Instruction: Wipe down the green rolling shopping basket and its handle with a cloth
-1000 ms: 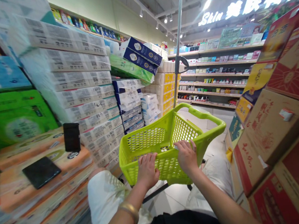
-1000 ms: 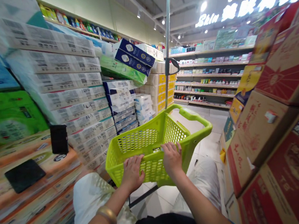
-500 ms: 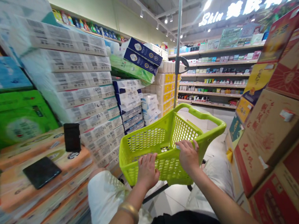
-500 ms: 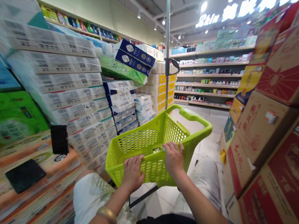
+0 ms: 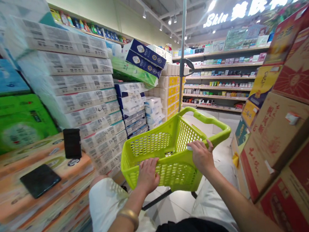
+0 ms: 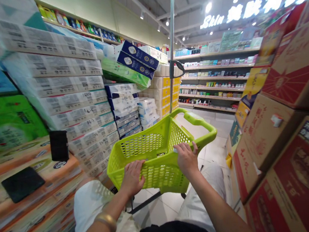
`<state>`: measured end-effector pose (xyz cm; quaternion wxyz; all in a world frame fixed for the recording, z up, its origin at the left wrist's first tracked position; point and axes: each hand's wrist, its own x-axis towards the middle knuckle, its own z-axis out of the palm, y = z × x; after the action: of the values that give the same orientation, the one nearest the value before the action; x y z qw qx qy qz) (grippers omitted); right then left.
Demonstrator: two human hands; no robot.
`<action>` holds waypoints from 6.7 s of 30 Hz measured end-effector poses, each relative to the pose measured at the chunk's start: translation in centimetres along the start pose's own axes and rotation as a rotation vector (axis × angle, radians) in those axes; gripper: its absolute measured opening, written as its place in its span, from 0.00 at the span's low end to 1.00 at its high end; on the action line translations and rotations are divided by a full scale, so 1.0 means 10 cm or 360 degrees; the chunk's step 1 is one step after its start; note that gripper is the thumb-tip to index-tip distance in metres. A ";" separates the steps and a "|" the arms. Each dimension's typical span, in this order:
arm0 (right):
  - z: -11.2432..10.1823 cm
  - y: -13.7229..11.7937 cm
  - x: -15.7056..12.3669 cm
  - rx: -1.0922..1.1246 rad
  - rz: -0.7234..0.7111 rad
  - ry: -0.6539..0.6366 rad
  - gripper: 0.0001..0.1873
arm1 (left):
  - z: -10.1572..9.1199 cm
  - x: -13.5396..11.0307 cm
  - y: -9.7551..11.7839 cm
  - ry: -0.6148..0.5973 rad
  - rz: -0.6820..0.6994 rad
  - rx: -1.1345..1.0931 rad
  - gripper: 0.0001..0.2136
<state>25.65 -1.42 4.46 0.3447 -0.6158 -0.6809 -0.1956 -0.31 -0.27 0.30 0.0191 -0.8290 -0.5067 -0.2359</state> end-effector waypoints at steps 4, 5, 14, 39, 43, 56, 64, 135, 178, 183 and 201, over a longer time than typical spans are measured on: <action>-0.01 -0.03 0.01 -0.0031 0.0005 0.0040 0.23 | -0.01 0.06 -0.07 -0.0031 -0.0009 -0.0029 0.26; -0.02 -0.01 0.01 -0.0033 0.0000 0.0073 0.23 | -0.02 0.07 -0.09 -0.0031 -0.0014 -0.0033 0.26; -0.35 0.55 0.13 -0.0128 0.0090 0.0339 0.18 | -0.08 0.17 -0.20 -0.0057 -0.0042 0.0013 0.20; -0.58 0.73 0.12 -0.0124 0.0040 0.0355 0.16 | 0.17 0.46 0.48 -0.0192 0.0045 -0.0220 0.33; -0.59 0.89 0.21 -0.0135 0.0082 0.0414 0.16 | 0.20 0.61 0.44 -0.0177 0.0010 -0.0202 0.30; -0.76 0.13 0.01 0.0339 -0.0122 0.0309 0.16 | -0.01 0.71 0.02 -0.0240 -0.0185 -0.0123 0.32; -0.70 0.17 -0.09 0.0948 0.0043 0.0504 0.15 | -0.39 0.45 0.98 0.0108 0.0478 -0.0771 0.30; -0.55 -0.60 -0.14 0.0988 -0.0083 0.0570 0.10 | -0.65 0.16 1.01 0.0540 0.0334 -0.0692 0.11; -0.57 -0.49 -0.03 0.0878 -0.0183 0.0311 0.12 | -0.70 0.18 0.92 0.0461 0.0306 -0.0718 0.12; -0.58 -0.43 0.01 0.0804 -0.0269 0.0310 0.12 | -0.75 0.18 0.91 0.0418 0.0290 -0.0720 0.11; -0.55 0.01 0.39 0.0701 0.0008 0.0179 0.16 | -0.84 0.21 0.85 0.0350 0.0250 -0.0885 0.14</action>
<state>27.01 -2.49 10.98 0.5087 -0.5156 -0.6854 -0.0752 4.56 -4.97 10.35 -0.1357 -0.8085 -0.3519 -0.4516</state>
